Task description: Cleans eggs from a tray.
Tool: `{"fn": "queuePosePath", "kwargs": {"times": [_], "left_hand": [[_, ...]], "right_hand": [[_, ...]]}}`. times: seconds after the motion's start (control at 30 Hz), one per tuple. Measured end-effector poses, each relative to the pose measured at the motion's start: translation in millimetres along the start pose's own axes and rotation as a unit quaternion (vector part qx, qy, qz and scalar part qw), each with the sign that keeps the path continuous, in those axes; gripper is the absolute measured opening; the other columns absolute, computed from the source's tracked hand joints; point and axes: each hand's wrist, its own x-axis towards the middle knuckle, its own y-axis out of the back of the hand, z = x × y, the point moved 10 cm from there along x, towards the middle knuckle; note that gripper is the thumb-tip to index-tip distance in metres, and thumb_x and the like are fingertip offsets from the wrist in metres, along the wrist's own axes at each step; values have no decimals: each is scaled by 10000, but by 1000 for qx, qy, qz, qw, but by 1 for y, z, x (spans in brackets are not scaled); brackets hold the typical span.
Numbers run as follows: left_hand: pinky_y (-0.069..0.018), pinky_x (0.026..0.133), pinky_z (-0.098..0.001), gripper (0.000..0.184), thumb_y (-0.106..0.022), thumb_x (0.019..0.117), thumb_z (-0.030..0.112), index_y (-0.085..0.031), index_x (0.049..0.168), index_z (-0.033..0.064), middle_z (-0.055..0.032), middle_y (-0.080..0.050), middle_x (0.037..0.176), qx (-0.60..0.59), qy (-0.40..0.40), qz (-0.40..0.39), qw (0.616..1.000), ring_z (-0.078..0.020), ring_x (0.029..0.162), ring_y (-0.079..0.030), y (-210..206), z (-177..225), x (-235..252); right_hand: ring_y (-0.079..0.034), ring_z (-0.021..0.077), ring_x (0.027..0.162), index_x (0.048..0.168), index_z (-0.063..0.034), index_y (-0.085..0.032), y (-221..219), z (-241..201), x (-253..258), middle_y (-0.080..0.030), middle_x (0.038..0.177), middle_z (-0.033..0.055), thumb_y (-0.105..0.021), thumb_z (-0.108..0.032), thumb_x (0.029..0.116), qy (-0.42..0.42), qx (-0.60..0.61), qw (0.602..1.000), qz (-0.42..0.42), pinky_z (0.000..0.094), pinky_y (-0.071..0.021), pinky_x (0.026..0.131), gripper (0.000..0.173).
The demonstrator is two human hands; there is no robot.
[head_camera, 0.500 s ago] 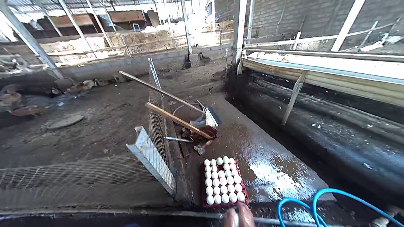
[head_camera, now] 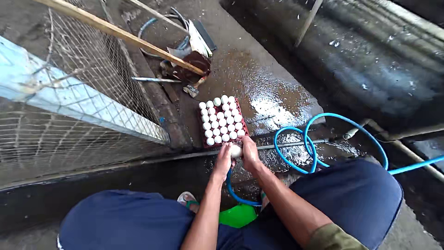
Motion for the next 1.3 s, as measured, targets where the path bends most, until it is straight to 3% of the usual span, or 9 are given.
{"fn": "queuePosePath", "kwargs": {"times": [0.03, 0.1, 0.17, 0.23, 0.3, 0.53, 0.63, 0.8, 1.3], "left_hand": [[-494, 988, -325, 491, -274, 1128, 301, -422, 1486, -2, -166, -541, 1409, 4, 0, -2, 1000, -151, 1162, -587, 0, 3, -1], [-337, 1182, -424, 520, -217, 1129, 250, -387, 1493, -81, -257, -405, 1544, 6, -12, 4, 1000, -273, 1411, -434, -2, 8, 3], [-507, 894, -346, 486, -246, 1125, 265, -582, 1316, -29, -154, -636, 1205, 50, 30, 22, 998, -169, 1035, -610, 4, -4, 6], [-369, 439, -222, 457, -240, 1122, 328, -589, 988, 65, -4, -530, 684, 4, 94, 24, 995, -64, 490, -432, 6, -24, 12], [-310, 366, -202, 504, -196, 1121, 365, -545, 887, 85, 6, -488, 579, -90, 144, -12, 985, -60, 392, -362, 5, -35, 17], [-529, 544, -240, 330, -404, 1103, 235, -496, 1343, 28, -52, -636, 823, -49, 116, -69, 990, -104, 588, -597, 26, -46, 49], [-605, 838, -389, 391, -501, 1041, 55, -411, 1409, -39, -186, -623, 1164, -32, 104, -82, 991, -238, 933, -692, 34, -40, 75], [-566, 943, -420, 497, -638, 964, 37, -456, 1417, -59, -249, -562, 1329, 138, 52, -8, 989, -292, 1096, -652, 61, -13, 161], [-436, 1085, -555, 460, -755, 915, 243, -629, 1274, -16, -247, -584, 1324, 559, -32, 21, 828, -388, 1256, -561, 48, 19, 345]], "right_hand": [[-641, 243, 1106, 1315, 4, -609, -5, -12, -8, -664, 1219, 181, -361, -185, 1077, 53, -81, 995, -12, 451, -518, 949, 392], [-587, 304, 1304, 1365, 5, -610, -17, -23, -21, -628, 1368, 214, -376, -173, 1055, 134, -180, 974, -25, 488, -457, 1099, 427], [-635, 285, 1179, 1367, -30, -603, -17, -5, -9, -666, 1269, 196, -382, -206, 1068, 71, -161, 984, -25, 494, -496, 1006, 410], [-658, 271, 1033, 1402, -76, -552, -19, 27, 10, -651, 1206, 192, -378, -254, 1104, -85, -93, 990, -68, 471, -548, 872, 388], [-672, 325, 961, 1452, -97, -485, -15, 55, 18, -617, 1220, 225, -373, -293, 1121, -188, -65, 975, -98, 493, -583, 784, 401], [-574, 111, 650, 1472, -127, -450, -59, 119, -30, -652, 1150, 101, -578, -192, 1033, -214, -194, 830, -477, 273, -474, 527, 462], [-526, 69, 589, 1348, -129, -556, -69, 132, -17, -660, 1052, 47, -551, -351, 1066, -213, -151, 860, -439, 234, -436, 502, 359], [-504, 69, 571, 1320, -125, -571, -76, 149, 8, -675, 1032, 47, -511, -385, 1082, -226, -121, 883, -394, 237, -417, 505, 357], [-463, 59, 533, 1298, -121, -585, -70, 187, 44, -666, 967, 38, -553, -364, 1069, -309, 7, 903, -299, 217, -387, 480, 335]]}}
